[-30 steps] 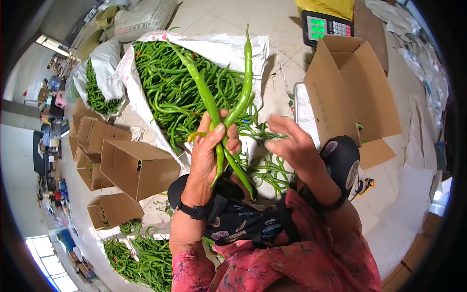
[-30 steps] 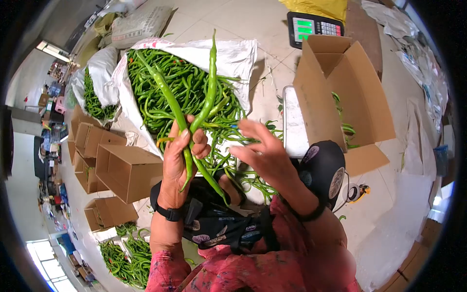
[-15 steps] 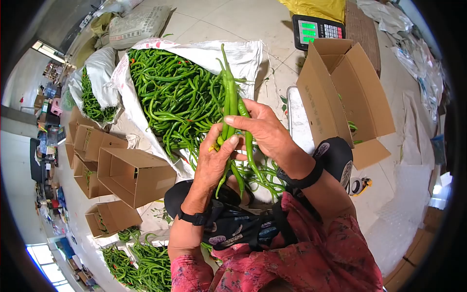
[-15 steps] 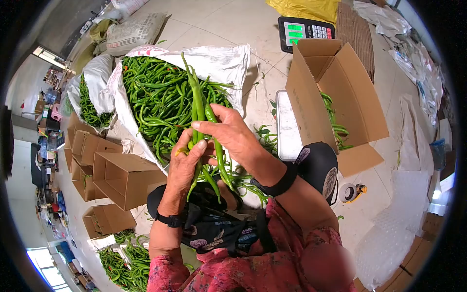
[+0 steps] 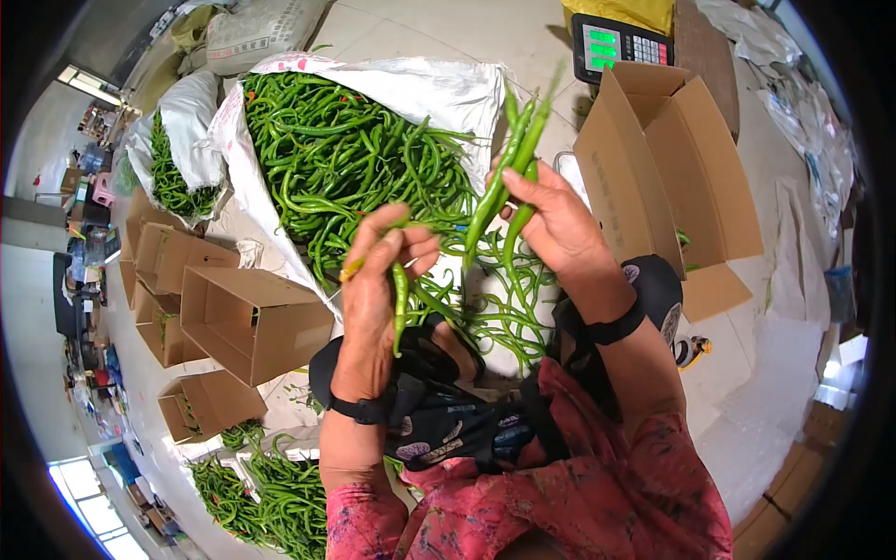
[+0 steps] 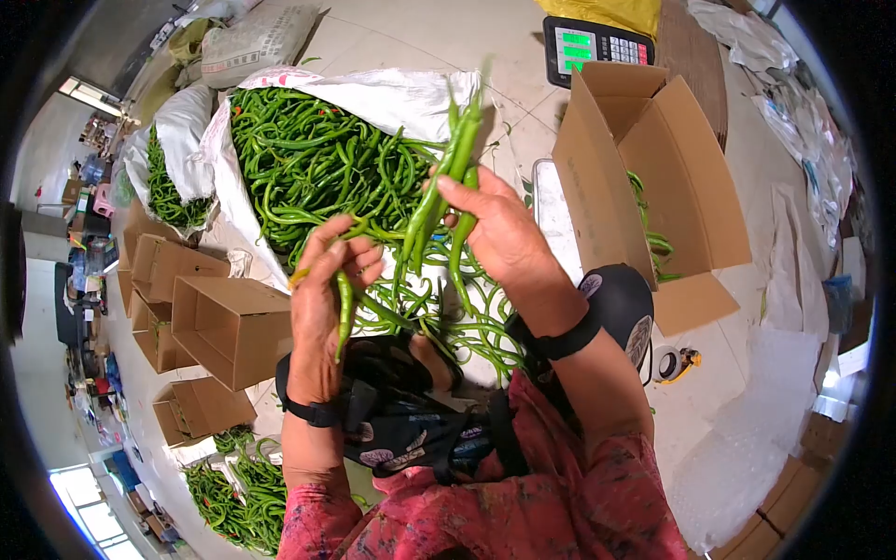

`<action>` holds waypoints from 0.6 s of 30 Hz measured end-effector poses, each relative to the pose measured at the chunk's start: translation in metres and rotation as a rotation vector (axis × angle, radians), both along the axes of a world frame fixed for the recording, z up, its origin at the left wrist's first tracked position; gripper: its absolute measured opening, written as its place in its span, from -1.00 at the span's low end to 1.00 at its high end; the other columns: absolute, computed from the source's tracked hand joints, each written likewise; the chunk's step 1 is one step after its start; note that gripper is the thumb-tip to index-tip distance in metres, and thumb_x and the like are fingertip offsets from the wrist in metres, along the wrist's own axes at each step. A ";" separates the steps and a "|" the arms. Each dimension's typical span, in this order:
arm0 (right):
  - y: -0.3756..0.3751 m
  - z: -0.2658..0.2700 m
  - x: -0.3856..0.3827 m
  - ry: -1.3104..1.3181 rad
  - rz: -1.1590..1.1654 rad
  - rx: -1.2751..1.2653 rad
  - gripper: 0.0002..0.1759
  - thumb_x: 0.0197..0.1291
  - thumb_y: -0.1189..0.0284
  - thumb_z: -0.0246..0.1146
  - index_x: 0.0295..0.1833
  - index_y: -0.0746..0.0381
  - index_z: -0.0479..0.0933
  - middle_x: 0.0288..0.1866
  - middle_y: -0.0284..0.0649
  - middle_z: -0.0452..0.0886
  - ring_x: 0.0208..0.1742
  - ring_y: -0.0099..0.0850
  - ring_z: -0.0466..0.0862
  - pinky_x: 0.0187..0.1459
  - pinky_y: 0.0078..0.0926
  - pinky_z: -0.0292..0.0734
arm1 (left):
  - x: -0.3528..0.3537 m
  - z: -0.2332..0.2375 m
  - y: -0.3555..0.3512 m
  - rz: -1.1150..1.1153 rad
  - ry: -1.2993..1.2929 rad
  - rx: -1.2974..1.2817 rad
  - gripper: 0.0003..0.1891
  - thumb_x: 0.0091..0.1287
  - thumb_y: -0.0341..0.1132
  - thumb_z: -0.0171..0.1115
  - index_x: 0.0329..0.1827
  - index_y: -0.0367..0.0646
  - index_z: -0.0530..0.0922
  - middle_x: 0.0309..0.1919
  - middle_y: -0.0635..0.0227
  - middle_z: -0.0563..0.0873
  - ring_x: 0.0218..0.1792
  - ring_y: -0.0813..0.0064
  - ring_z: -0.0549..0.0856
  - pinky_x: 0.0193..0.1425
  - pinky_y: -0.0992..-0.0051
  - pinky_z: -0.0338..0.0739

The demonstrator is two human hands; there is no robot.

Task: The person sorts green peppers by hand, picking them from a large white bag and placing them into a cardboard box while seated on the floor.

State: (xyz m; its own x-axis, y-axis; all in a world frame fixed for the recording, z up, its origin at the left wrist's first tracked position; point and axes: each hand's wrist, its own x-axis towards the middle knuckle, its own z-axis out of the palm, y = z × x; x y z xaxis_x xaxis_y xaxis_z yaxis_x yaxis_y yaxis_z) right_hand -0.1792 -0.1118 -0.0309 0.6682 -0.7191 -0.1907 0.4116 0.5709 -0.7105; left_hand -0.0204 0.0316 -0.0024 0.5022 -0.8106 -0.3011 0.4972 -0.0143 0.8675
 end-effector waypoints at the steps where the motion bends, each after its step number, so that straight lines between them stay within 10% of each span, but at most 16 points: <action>1: -0.004 -0.003 -0.004 -0.017 -0.015 0.003 -0.73 0.40 0.41 0.20 0.14 0.26 0.47 -0.06 -0.25 0.61 -0.06 -0.46 0.60 0.06 -0.47 0.49 | 0.009 0.001 0.002 -0.133 0.030 -0.183 -0.59 0.45 -0.36 0.01 0.34 -0.25 0.33 -0.47 0.34 0.50 -0.45 0.52 0.52 -0.31 0.53 0.52; 5: 0.000 -0.007 -0.024 -0.090 0.050 0.107 -0.76 0.43 0.45 0.10 0.10 0.33 0.44 -0.14 -0.18 0.56 -0.09 -0.38 0.58 0.02 -0.35 0.54 | 0.012 0.011 0.011 -0.288 0.360 -0.455 -0.33 0.47 -0.28 -0.02 0.61 -0.15 0.00 -0.66 0.50 0.27 -0.78 0.77 0.14 -0.72 0.71 0.11; 18: 0.052 -0.001 -0.046 0.051 0.190 0.162 -0.61 0.26 0.47 0.26 0.15 0.34 0.38 -0.25 -0.29 0.48 -0.20 -0.47 0.54 -0.03 -0.45 0.50 | 0.001 0.006 0.006 -0.404 0.420 -0.553 -0.31 0.44 -0.26 -0.07 0.61 -0.18 -0.03 -0.66 0.32 0.42 -0.79 0.62 0.29 -0.68 0.57 0.26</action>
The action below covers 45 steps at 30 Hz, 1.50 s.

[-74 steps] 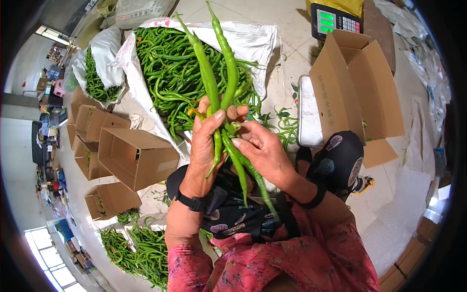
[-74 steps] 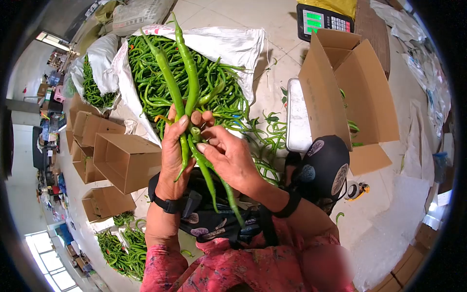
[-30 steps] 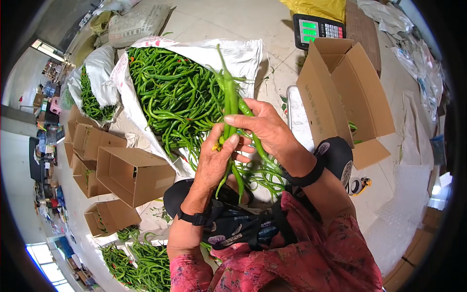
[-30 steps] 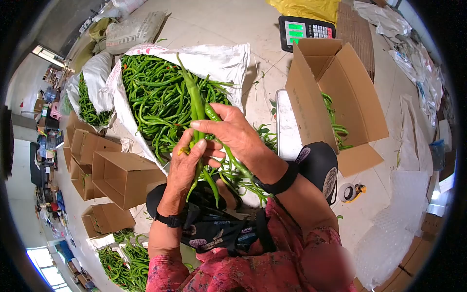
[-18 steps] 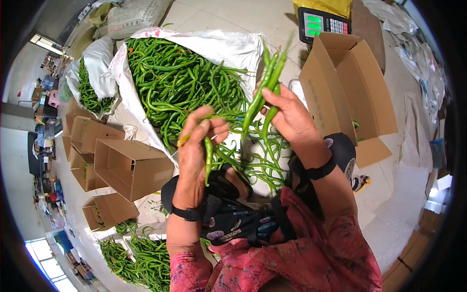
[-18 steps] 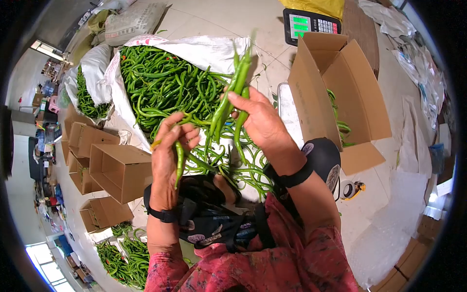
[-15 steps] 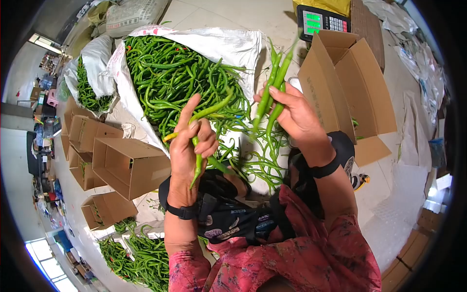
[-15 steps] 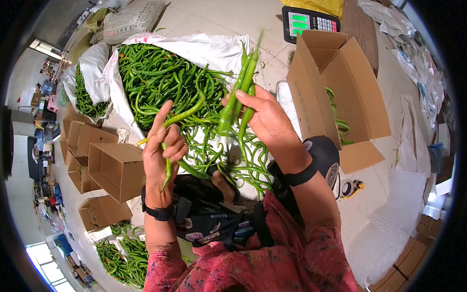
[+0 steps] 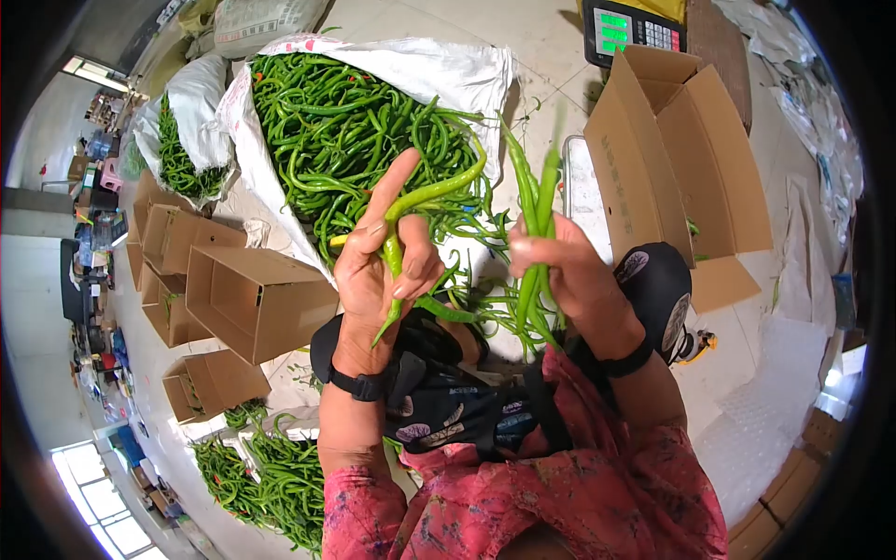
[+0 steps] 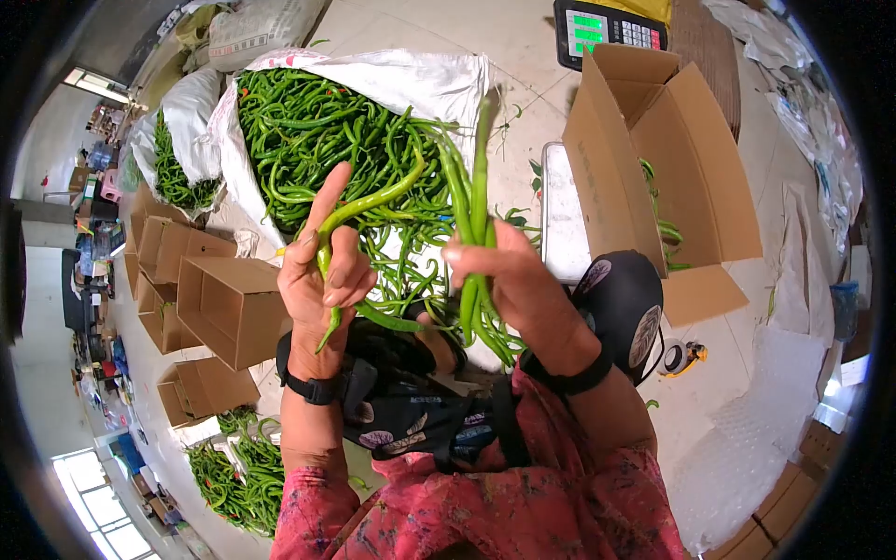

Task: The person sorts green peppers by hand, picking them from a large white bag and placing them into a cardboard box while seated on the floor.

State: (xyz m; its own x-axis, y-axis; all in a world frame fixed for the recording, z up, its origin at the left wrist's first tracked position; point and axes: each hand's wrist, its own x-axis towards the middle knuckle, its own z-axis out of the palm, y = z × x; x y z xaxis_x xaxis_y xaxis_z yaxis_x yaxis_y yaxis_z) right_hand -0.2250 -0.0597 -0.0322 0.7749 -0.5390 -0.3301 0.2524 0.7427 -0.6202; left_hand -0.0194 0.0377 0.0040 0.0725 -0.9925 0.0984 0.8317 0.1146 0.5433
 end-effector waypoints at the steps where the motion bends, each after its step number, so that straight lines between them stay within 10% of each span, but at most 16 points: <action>1: 0.005 0.000 0.005 0.028 0.064 -0.063 -0.56 0.25 0.47 0.28 0.20 0.36 0.37 -0.21 -0.27 0.52 -0.12 -0.45 0.57 0.03 -0.45 0.51 | -0.001 -0.001 -0.001 0.012 -0.020 0.005 -0.30 0.42 -0.29 -0.06 0.61 -0.18 -0.02 -0.64 0.30 0.44 -0.77 0.59 0.32 -0.64 0.55 0.29; 3: 0.017 -0.001 0.016 0.078 0.193 -0.127 -0.43 0.22 0.48 0.32 0.31 0.38 0.34 -0.05 -0.17 0.60 0.10 -0.36 0.62 0.19 -0.40 0.51 | -0.008 -0.004 -0.004 0.069 -0.037 0.032 -0.31 0.42 -0.31 -0.05 0.61 -0.18 -0.01 -0.61 0.27 0.45 -0.72 0.56 0.36 -0.59 0.53 0.31; 10: 0.051 -0.008 0.027 -0.089 0.144 0.098 -0.46 0.17 0.58 0.31 0.26 0.36 0.33 -0.09 -0.12 0.65 -0.07 -0.34 0.69 0.08 -0.35 0.58 | -0.003 -0.016 -0.012 0.219 -0.076 0.018 -0.24 0.38 -0.40 0.20 0.60 -0.08 0.03 -0.04 0.03 0.67 -0.06 0.29 0.67 0.10 0.28 0.56; 15: 0.044 -0.025 0.013 -0.081 0.191 0.188 -0.61 0.24 0.52 0.27 0.16 0.26 0.38 -0.03 -0.08 0.66 -0.08 -0.30 0.72 -0.04 -0.36 0.65 | 0.001 -0.008 -0.009 0.395 -0.380 0.162 -0.30 0.34 -0.41 0.26 0.53 -0.17 0.18 0.05 0.02 0.66 0.05 0.24 0.68 0.22 0.25 0.56; 24: 0.036 -0.032 0.003 -0.040 -0.050 0.196 -0.69 0.24 0.56 0.18 0.09 0.34 0.39 0.13 0.14 0.58 0.14 -0.08 0.64 0.21 -0.19 0.52 | 0.000 -0.016 -0.009 0.358 -0.691 0.394 -0.68 0.42 -0.52 0.12 0.22 -0.31 0.47 -0.10 0.14 0.67 -0.19 0.36 0.74 -0.09 0.44 0.67; 28: 0.014 -0.016 -0.033 0.154 -0.115 -0.071 -0.72 0.22 0.47 0.26 -0.01 0.28 0.40 -0.17 -0.19 0.56 -0.22 -0.45 0.59 -0.12 -0.47 0.50 | -0.001 -0.041 -0.010 0.430 -0.633 0.503 -0.76 0.46 -0.55 0.03 0.15 -0.34 0.47 -0.17 0.15 0.66 -0.17 0.39 0.67 -0.01 0.44 0.59; 33: -0.008 0.011 -0.049 0.098 -0.266 -0.073 -0.79 0.27 0.44 0.24 -0.07 0.23 0.38 -0.29 -0.36 0.40 -0.38 -0.63 0.36 -0.27 -0.57 0.35 | -0.068 -0.113 0.026 -0.398 -1.380 0.558 -0.43 0.34 -0.37 0.15 0.46 0.04 0.35 -0.04 0.11 0.75 0.01 0.25 0.72 0.12 0.42 0.54; 36: -0.015 0.029 -0.052 0.117 -0.342 -0.024 -0.81 0.35 0.44 0.19 -0.01 0.24 0.38 -0.24 -0.35 0.42 -0.35 -0.64 0.36 -0.25 -0.59 0.34 | -0.092 -0.099 0.046 -0.751 -1.767 0.231 -0.49 0.28 -0.42 0.14 0.35 -0.07 0.44 -0.12 -0.05 0.72 -0.14 -0.10 0.71 0.00 0.08 0.59; 41: -0.023 0.036 -0.056 0.100 -0.326 -0.094 -0.81 0.29 0.42 0.26 -0.08 0.25 0.43 -0.28 -0.33 0.47 -0.28 -0.57 0.45 -0.19 -0.56 0.36 | 0.010 0.011 0.039 -0.200 -1.577 0.517 -0.62 0.40 -0.37 0.08 0.23 -0.32 0.54 -0.04 0.27 0.72 -0.01 0.39 0.67 0.10 0.42 0.53; 45: -0.025 0.052 -0.038 0.086 -0.302 -0.101 -0.82 0.30 0.44 0.23 -0.07 0.26 0.42 -0.32 -0.31 0.44 -0.37 -0.57 0.40 -0.26 -0.57 0.32 | 0.096 -0.039 0.033 -0.063 -1.268 0.733 -0.60 0.46 -0.23 0.15 0.23 -0.31 0.53 -0.04 0.19 0.75 -0.01 0.39 0.70 0.08 0.43 0.56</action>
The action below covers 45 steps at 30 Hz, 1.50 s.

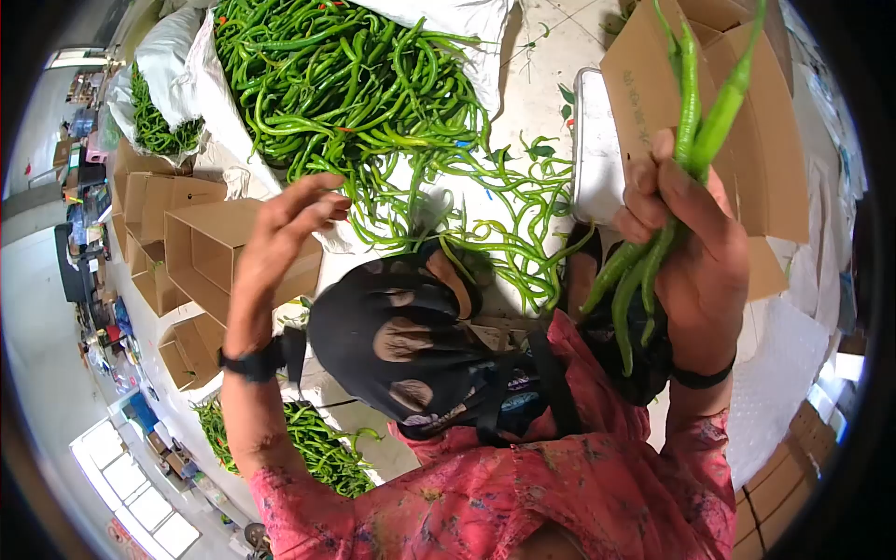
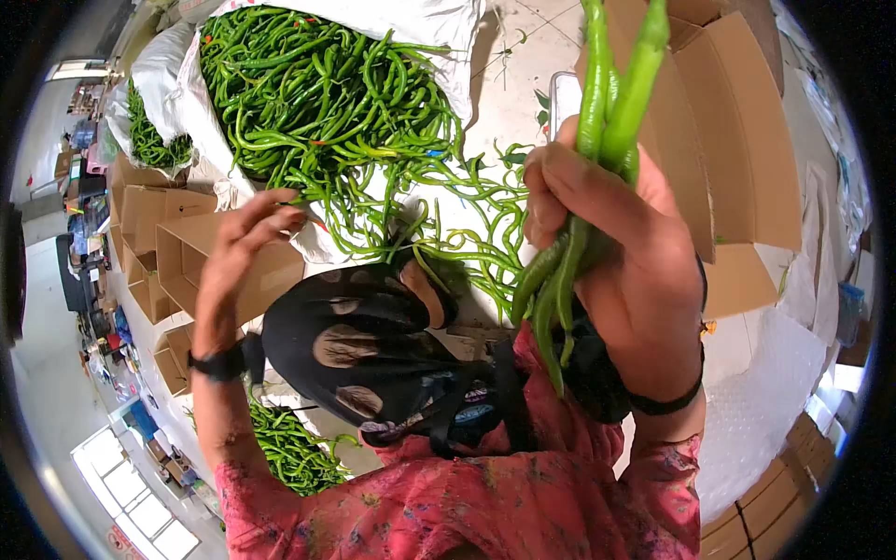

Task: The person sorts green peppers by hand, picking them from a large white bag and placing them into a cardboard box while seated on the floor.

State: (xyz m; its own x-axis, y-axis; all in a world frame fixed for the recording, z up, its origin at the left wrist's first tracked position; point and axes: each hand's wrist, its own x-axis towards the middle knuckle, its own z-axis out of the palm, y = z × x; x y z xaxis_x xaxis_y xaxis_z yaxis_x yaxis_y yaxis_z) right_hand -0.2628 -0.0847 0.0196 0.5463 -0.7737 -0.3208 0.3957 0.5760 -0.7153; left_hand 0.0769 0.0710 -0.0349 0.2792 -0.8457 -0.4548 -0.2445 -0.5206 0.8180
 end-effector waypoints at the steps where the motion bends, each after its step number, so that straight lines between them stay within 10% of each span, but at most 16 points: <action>1: -0.001 0.002 0.004 -0.037 0.021 0.020 -0.82 0.30 0.45 0.22 -0.07 0.26 0.42 -0.32 -0.30 0.43 -0.39 -0.58 0.38 -0.29 -0.57 0.30 | 0.014 -0.048 0.010 0.041 0.041 0.017 -0.62 0.44 -0.25 0.18 0.22 -0.28 0.54 -0.04 0.16 0.76 -0.01 0.37 0.73 0.06 0.41 0.59; 6: -0.013 -0.013 0.007 -0.075 -0.010 0.024 -0.75 0.36 0.43 0.13 0.07 0.30 0.38 -0.30 -0.35 0.35 -0.46 -0.66 0.20 -0.37 -0.68 0.18 | -0.023 -0.304 0.083 -0.174 -0.520 0.068 -0.64 0.23 -0.25 0.36 0.06 -0.16 0.61 -0.12 -0.01 0.73 -0.09 0.00 0.72 -0.04 0.20 0.63; 9: -0.025 -0.021 0.017 0.093 -0.145 0.051 -0.76 0.39 0.42 0.11 0.07 0.31 0.37 -0.28 -0.36 0.33 -0.46 -0.69 0.19 -0.38 -0.69 0.15 | -0.070 -0.326 0.082 -0.066 -0.593 0.382 -0.72 0.21 -0.28 0.32 -0.05 -0.12 0.53 -0.25 -0.07 0.69 -0.17 -0.14 0.68 -0.19 -0.01 0.58; 11: -0.026 -0.021 0.025 0.124 -0.161 0.053 -0.74 0.40 0.41 0.10 0.09 0.30 0.34 -0.29 -0.38 0.30 -0.45 -0.71 0.18 -0.38 -0.70 0.15 | -0.076 -0.366 0.106 -0.074 -0.677 0.064 -0.75 0.20 -0.37 0.25 -0.07 -0.14 0.48 -0.23 -0.08 0.61 -0.24 -0.20 0.65 -0.22 -0.01 0.55; 21: -0.027 -0.037 0.026 0.136 -0.242 -0.009 -0.74 0.43 0.42 0.14 0.08 0.27 0.27 -0.33 -0.43 0.22 -0.48 -0.73 0.15 -0.45 -0.73 0.11 | 0.019 -0.311 0.097 0.083 -0.752 -0.031 -0.64 0.01 -0.62 0.12 -0.06 -0.26 0.53 -0.23 -0.07 0.61 -0.17 -0.14 0.59 -0.04 0.11 0.51; 26: -0.023 -0.042 0.031 0.134 -0.272 0.002 -0.73 0.40 0.47 0.19 0.05 0.27 0.26 -0.34 -0.41 0.22 -0.48 -0.72 0.19 -0.47 -0.73 0.12 | 0.009 -0.345 0.127 -0.201 -0.842 0.156 -0.35 -0.08 -0.60 0.23 0.22 -0.11 0.52 0.07 0.24 0.61 0.32 0.09 0.38 0.19 0.03 0.29; 35: -0.022 -0.044 0.040 0.147 -0.204 0.001 -0.74 0.42 0.46 0.18 0.05 0.28 0.26 -0.34 -0.37 0.27 -0.50 -0.70 0.20 -0.48 -0.72 0.17 | -0.024 -0.327 0.108 -0.059 -0.741 0.044 -0.43 0.00 -0.48 0.33 0.16 -0.16 0.42 -0.10 0.16 0.56 0.03 0.04 0.50 0.17 0.10 0.29; 41: -0.021 -0.043 0.041 0.139 -0.223 -0.001 -0.73 0.40 0.46 0.20 0.05 0.27 0.25 -0.34 -0.38 0.27 -0.51 -0.70 0.19 -0.49 -0.73 0.17 | -0.042 -0.289 0.109 -0.077 -0.514 -0.047 -0.72 0.32 -0.26 0.33 -0.04 -0.20 0.48 -0.49 0.04 0.65 -0.41 -0.06 0.68 -0.33 0.18 0.58; 45: -0.021 -0.043 0.040 0.127 -0.225 0.006 -0.71 0.39 0.45 0.22 0.04 0.26 0.25 -0.35 -0.38 0.27 -0.52 -0.70 0.19 -0.49 -0.72 0.17 | -0.049 -0.289 0.095 0.277 -0.392 0.207 -0.69 0.29 -0.27 0.39 -0.06 -0.24 0.50 -0.45 0.06 0.70 -0.46 0.18 0.70 -0.31 0.32 0.59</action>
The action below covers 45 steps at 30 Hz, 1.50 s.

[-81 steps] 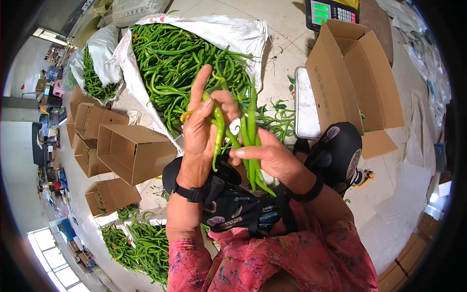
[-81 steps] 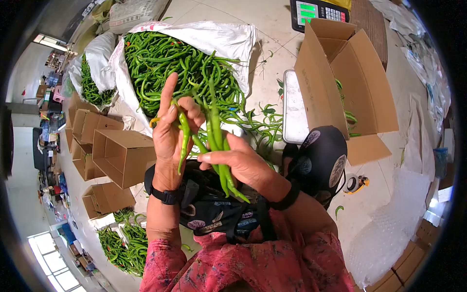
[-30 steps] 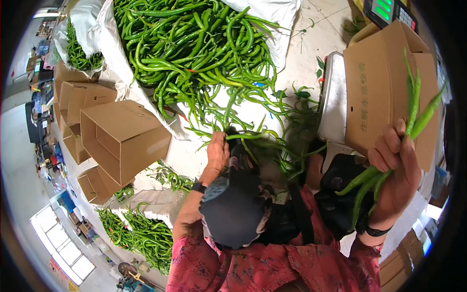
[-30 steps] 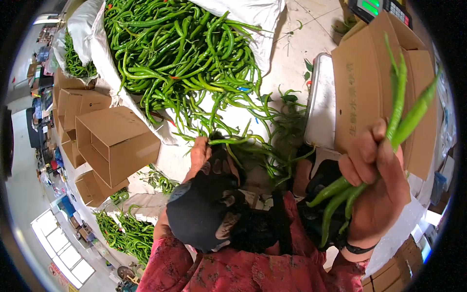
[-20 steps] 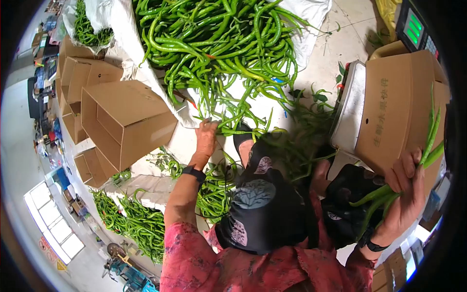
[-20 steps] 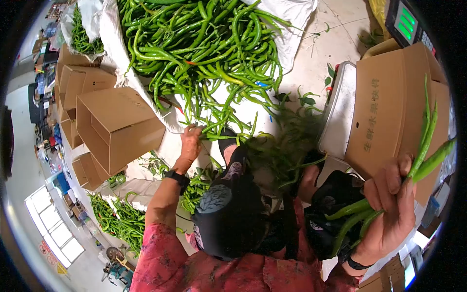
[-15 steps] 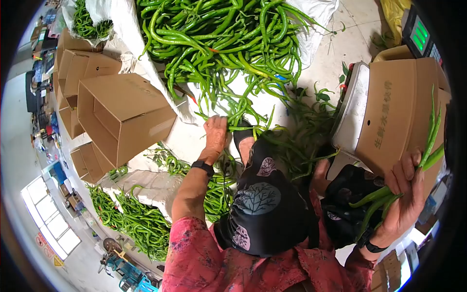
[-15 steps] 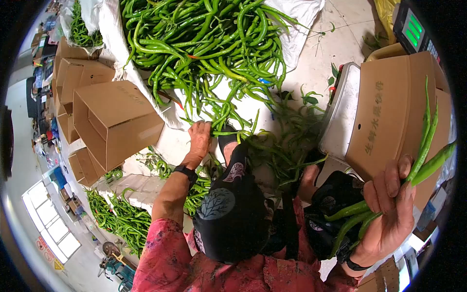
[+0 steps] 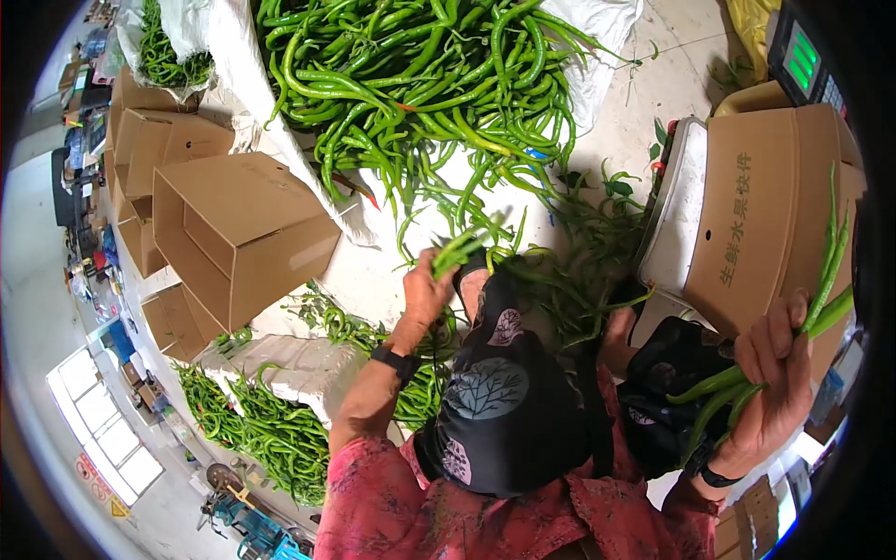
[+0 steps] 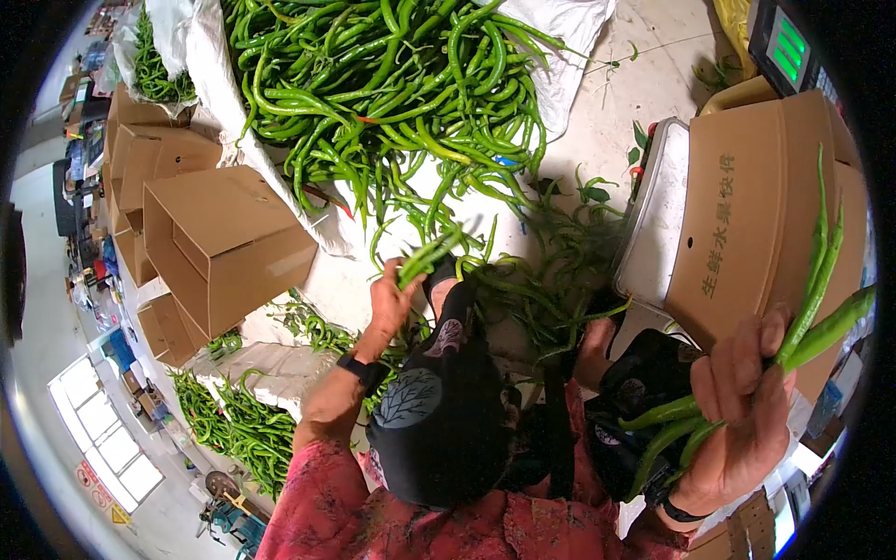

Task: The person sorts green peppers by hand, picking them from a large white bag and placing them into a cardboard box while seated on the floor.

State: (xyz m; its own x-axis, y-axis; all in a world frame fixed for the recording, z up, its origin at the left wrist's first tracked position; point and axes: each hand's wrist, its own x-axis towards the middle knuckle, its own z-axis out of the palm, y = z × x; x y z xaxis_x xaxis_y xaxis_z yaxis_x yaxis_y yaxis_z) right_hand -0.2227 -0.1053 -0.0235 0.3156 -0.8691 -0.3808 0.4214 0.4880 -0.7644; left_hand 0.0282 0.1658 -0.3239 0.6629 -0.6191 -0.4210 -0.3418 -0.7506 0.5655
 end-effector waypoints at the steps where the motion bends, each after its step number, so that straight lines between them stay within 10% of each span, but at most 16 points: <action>1: -0.001 0.000 -0.002 -0.009 0.030 0.003 -0.70 0.39 0.44 0.22 0.04 0.26 0.24 -0.35 -0.38 0.27 -0.52 -0.71 0.20 -0.50 -0.72 0.17 | 0.002 -0.021 0.007 0.203 0.075 -0.125 -0.66 0.26 -0.30 0.41 -0.02 -0.27 0.53 -0.39 0.10 0.74 -0.39 0.43 0.70 -0.25 0.41 0.59; 2: -0.002 0.000 -0.004 -0.015 0.059 0.007 -0.69 0.38 0.44 0.23 0.04 0.26 0.24 -0.35 -0.38 0.27 -0.52 -0.71 0.20 -0.50 -0.71 0.17 | 0.005 -0.042 0.017 0.348 0.236 -0.287 -0.65 0.25 -0.37 0.39 0.04 -0.31 0.54 -0.34 0.15 0.76 -0.31 0.56 0.67 -0.19 0.44 0.59; 7: 0.002 0.001 0.001 -0.012 0.019 0.018 -0.65 0.36 0.41 0.27 0.04 0.27 0.25 -0.41 -0.40 0.25 -0.57 -0.69 0.18 -0.52 -0.69 0.16 | 0.001 -0.064 0.028 -0.129 -0.062 0.038 -0.59 0.12 -0.25 0.44 0.00 -0.22 0.61 -0.43 -0.09 0.70 -0.31 -0.12 0.71 -0.21 0.11 0.63; 18: -0.004 0.004 0.001 0.027 0.061 -0.007 -0.60 0.19 0.40 0.39 -0.08 0.25 0.28 -0.44 -0.31 0.39 -0.68 -0.61 0.27 -0.64 -0.61 0.16 | 0.038 0.028 -0.101 -0.517 -0.291 -0.156 -0.72 0.03 -0.37 0.38 -0.14 -0.03 0.69 -0.33 0.16 0.46 -0.24 0.12 0.49 -0.19 0.22 0.39; 25: -0.007 0.006 0.005 0.068 0.083 -0.001 -0.59 0.21 0.35 0.40 -0.10 0.23 0.27 -0.49 -0.37 0.32 -0.68 -0.66 0.23 -0.63 -0.65 0.16 | 0.041 -0.049 -0.192 -0.575 -0.785 -0.242 -0.69 0.06 -0.52 0.26 -0.08 -0.15 0.64 -0.05 0.09 0.50 0.01 0.08 0.45 0.01 0.14 0.30; 32: -0.013 0.010 0.007 0.048 0.056 0.138 -0.55 0.08 0.44 0.48 -0.16 0.23 0.28 -0.54 -0.29 0.39 -0.71 -0.53 0.38 -0.66 -0.56 0.29 | 0.052 -0.057 -0.213 -0.615 -0.478 -0.001 -0.15 -0.03 0.01 0.50 0.31 -0.23 0.40 -0.36 0.01 0.67 -0.02 0.07 0.55 0.09 0.08 0.28; 36: -0.012 0.007 0.005 0.012 0.066 0.147 -0.56 0.09 0.47 0.47 -0.16 0.24 0.28 -0.53 -0.27 0.40 -0.69 -0.50 0.41 -0.66 -0.56 0.29 | 0.037 -0.065 -0.219 -0.488 -0.669 -0.024 0.06 -0.03 0.11 0.53 0.46 -0.29 0.23 0.06 -0.02 0.49 -0.01 0.01 0.52 0.04 0.06 0.30; 45: -0.014 0.008 0.003 -0.020 0.084 0.156 -0.57 0.11 0.50 0.46 -0.14 0.23 0.28 -0.49 -0.23 0.45 -0.66 -0.48 0.44 -0.63 -0.54 0.35 | 0.034 -0.079 -0.235 -0.496 -0.543 0.140 -0.26 -0.02 -0.15 0.49 0.20 -0.31 0.38 0.02 -0.14 0.53 0.02 -0.14 0.56 0.09 -0.03 0.43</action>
